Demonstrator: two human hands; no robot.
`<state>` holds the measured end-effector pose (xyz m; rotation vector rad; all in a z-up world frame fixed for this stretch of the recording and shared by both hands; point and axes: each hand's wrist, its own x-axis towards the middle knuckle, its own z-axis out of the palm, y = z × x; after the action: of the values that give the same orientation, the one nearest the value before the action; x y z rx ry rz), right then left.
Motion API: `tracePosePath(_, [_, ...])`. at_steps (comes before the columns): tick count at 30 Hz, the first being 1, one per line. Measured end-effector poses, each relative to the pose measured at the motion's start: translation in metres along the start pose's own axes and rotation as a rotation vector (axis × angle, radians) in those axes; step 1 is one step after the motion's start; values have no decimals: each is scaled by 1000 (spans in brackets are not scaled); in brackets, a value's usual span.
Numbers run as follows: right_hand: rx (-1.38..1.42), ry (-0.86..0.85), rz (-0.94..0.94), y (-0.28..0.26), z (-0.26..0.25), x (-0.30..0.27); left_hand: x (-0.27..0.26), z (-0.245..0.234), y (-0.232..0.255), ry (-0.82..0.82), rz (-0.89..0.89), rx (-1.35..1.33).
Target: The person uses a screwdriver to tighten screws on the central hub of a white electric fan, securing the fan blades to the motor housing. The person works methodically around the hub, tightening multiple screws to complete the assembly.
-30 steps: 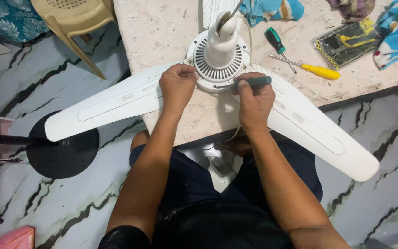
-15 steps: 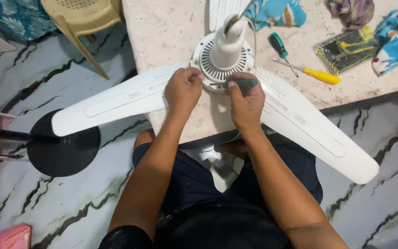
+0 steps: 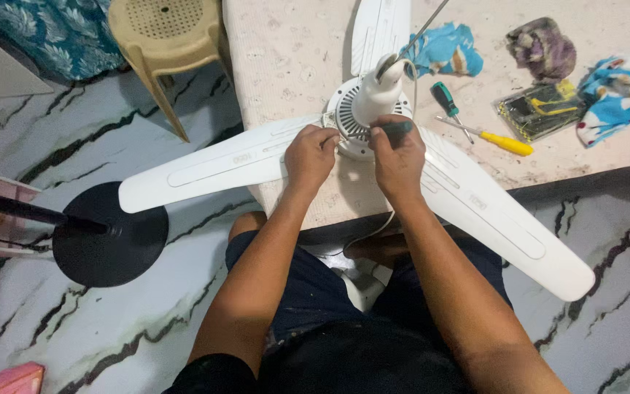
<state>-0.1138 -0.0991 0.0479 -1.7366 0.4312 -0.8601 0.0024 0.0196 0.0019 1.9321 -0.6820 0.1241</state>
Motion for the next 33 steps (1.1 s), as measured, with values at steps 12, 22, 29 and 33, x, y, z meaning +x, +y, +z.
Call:
tracePosePath(12, [-2, 2, -38, 3, 10, 4, 5, 2, -6, -10, -67, -13])
tracePosePath(22, [-10, -13, -76, 0, 15, 9, 6, 0, -5, -45, -90, -46])
tracePosePath(29, [31, -21, -39, -8, 16, 6, 6, -4, 3, -32, -98, -52])
tracePosePath(33, [29, -39, -56, -13, 13, 6, 5, -4, 4, -74, -129, -38])
